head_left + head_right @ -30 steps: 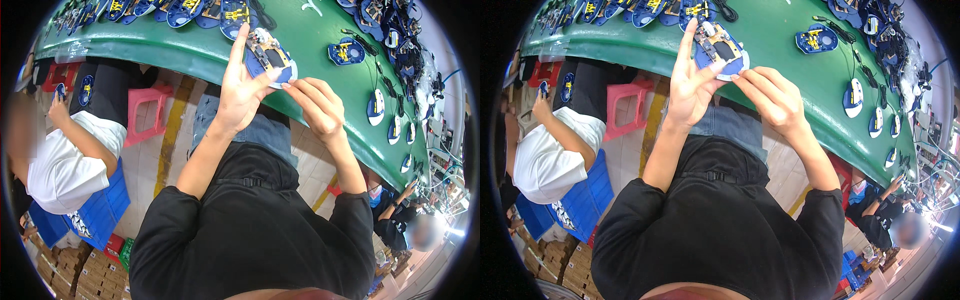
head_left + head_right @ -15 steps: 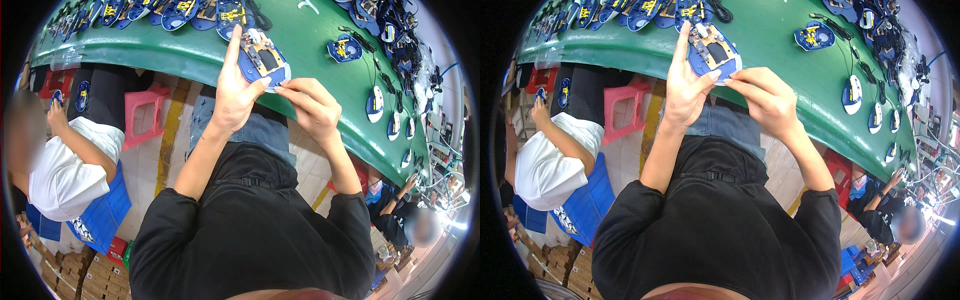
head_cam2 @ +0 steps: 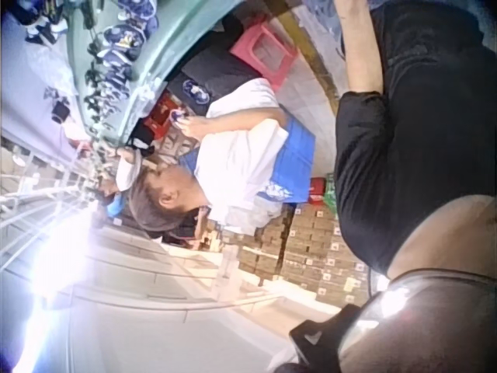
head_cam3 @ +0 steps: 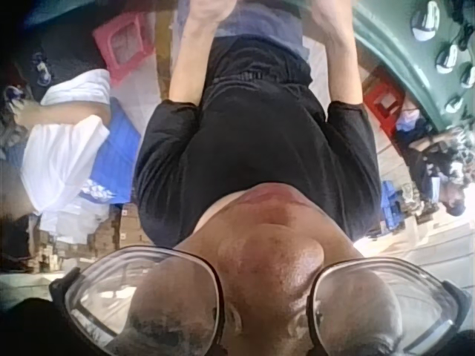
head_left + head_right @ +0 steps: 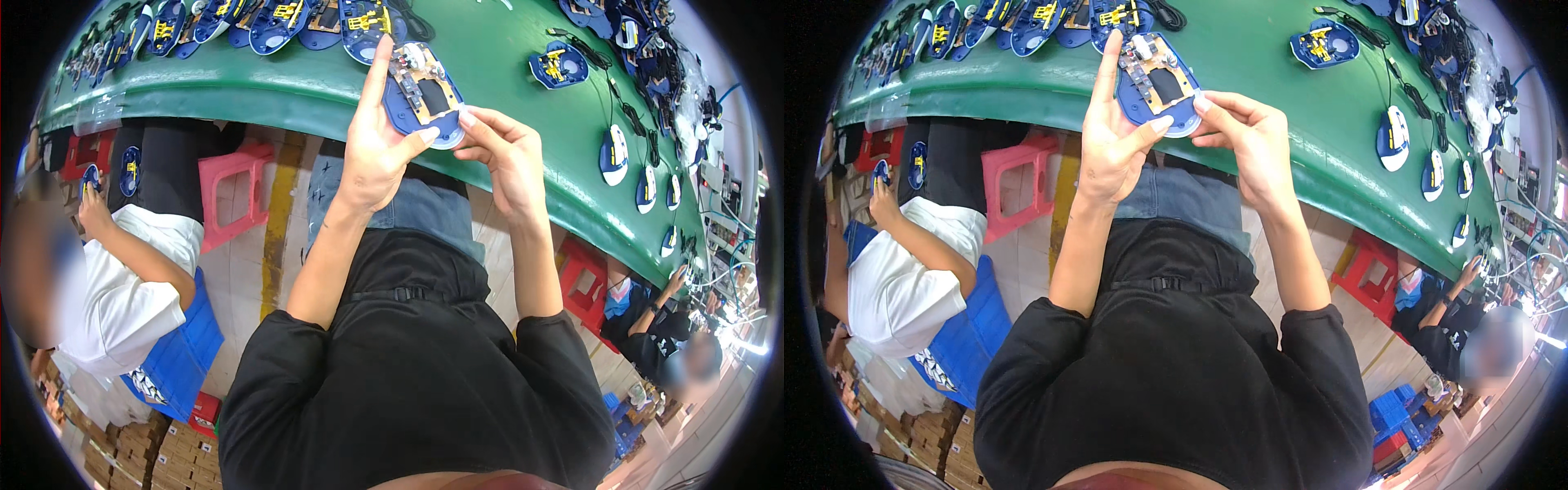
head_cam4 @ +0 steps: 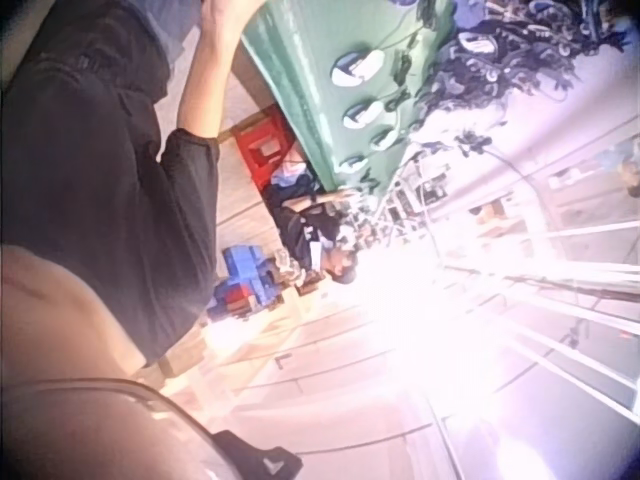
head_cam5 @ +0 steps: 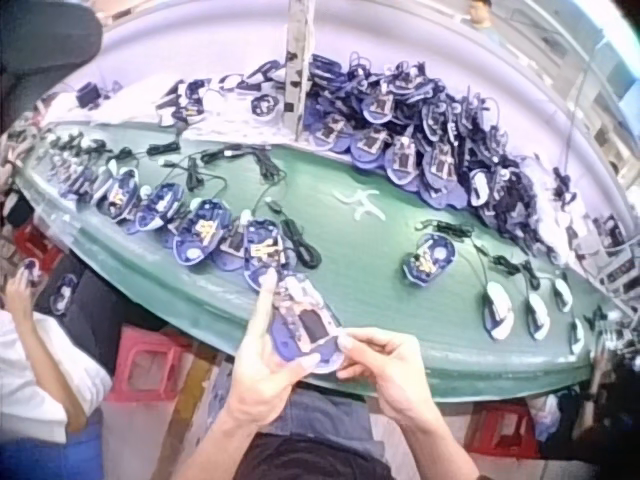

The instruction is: The recorder is assembling internal components of computer mice on a production line.

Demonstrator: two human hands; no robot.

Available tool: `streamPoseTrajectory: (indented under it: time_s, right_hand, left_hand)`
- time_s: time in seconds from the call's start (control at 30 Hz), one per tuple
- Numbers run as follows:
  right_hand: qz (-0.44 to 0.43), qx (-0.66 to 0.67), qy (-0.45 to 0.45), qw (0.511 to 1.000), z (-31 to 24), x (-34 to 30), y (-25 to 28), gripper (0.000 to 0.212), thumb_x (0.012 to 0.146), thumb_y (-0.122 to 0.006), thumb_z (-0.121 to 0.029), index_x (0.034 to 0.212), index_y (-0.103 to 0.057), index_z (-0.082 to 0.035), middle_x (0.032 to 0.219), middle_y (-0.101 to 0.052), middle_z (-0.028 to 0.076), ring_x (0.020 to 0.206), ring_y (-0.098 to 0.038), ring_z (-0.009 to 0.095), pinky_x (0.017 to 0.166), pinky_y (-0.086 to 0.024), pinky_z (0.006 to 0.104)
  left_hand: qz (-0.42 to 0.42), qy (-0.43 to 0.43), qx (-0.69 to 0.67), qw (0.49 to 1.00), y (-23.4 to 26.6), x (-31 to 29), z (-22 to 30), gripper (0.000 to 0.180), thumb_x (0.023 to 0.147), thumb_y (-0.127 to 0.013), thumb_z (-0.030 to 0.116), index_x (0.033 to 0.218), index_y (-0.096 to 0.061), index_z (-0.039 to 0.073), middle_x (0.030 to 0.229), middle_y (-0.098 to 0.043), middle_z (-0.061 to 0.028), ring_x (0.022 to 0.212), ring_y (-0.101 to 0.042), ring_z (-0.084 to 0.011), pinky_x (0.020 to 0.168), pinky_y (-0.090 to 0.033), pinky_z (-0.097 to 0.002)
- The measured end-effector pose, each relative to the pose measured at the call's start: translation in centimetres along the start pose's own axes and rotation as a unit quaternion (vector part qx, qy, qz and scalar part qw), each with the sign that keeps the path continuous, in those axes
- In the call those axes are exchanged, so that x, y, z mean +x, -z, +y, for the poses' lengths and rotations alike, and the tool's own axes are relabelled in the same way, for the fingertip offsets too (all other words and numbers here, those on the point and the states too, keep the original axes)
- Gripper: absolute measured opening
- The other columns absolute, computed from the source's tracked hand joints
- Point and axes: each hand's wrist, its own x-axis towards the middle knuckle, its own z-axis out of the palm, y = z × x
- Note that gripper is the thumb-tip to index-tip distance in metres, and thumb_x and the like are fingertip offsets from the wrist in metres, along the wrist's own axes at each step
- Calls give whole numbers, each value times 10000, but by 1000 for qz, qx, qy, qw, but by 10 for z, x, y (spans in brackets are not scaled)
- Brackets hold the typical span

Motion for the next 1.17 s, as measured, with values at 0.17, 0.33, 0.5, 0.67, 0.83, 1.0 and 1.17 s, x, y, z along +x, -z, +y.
streamPoseTrajectory:
  time_s: [0.17,0.33,0.5,0.67,0.83,1.0,1.17]
  right_hand:
    - [38,-93,113,988,9,-2,-8,185,891,-708,-72,1005,-709,73,863,-722,120,713,-681,120,668,-559,224]
    - [70,-65,108,990,11,6,-10,185,888,-710,-65,1003,-706,80,860,-722,125,706,-683,130,655,-569,230]
    - [74,-7,78,994,22,12,-8,189,885,-713,-61,1004,-700,87,872,-720,127,723,-688,140,670,-581,235]
    - [100,-17,85,991,19,8,-11,194,880,-717,-48,1017,-696,87,878,-719,129,730,-690,143,681,-586,238]
    - [85,-77,84,990,19,1,2,150,872,-711,-23,970,-685,89,837,-717,132,710,-697,149,673,-585,244]
    - [21,-65,-1,998,12,2,7,140,877,-714,-53,919,-671,73,790,-709,145,681,-698,154,641,-580,240]
    - [3,-190,30,981,13,15,7,155,871,-728,-83,933,-712,58,783,-716,112,669,-688,145,636,-574,247]
  left_hand:
    - [37,9,-78,996,2,-2,-6,937,810,-642,-158,1557,-117,51,1366,-506,-208,1196,-578,-238,1002,-507,-359]
    - [140,54,66,986,0,-3,-6,763,823,-677,-121,1473,-287,-30,1149,-650,-232,970,-695,-247,856,-600,-352]
    - [103,74,104,986,10,4,-4,654,816,-703,-99,1393,-398,-67,1123,-669,-209,968,-691,-213,840,-594,-323]
    - [93,65,120,986,9,6,-7,547,801,-708,-110,1300,-483,-83,1076,-693,-194,945,-696,-203,817,-594,-302]
    - [45,163,77,983,18,12,-8,524,791,-714,-101,1275,-515,-82,1056,-704,-183,927,-702,-190,826,-577,-294]
    - [18,188,-108,976,35,37,-13,516,1015,-511,335,1367,-459,-38,1201,-655,-169,1093,-648,-232,987,-507,-381]
    - [-42,229,-154,960,35,49,-36,651,1032,-285,506,1397,-425,-15,1281,-573,-279,1135,-610,-400,990,-503,-481]
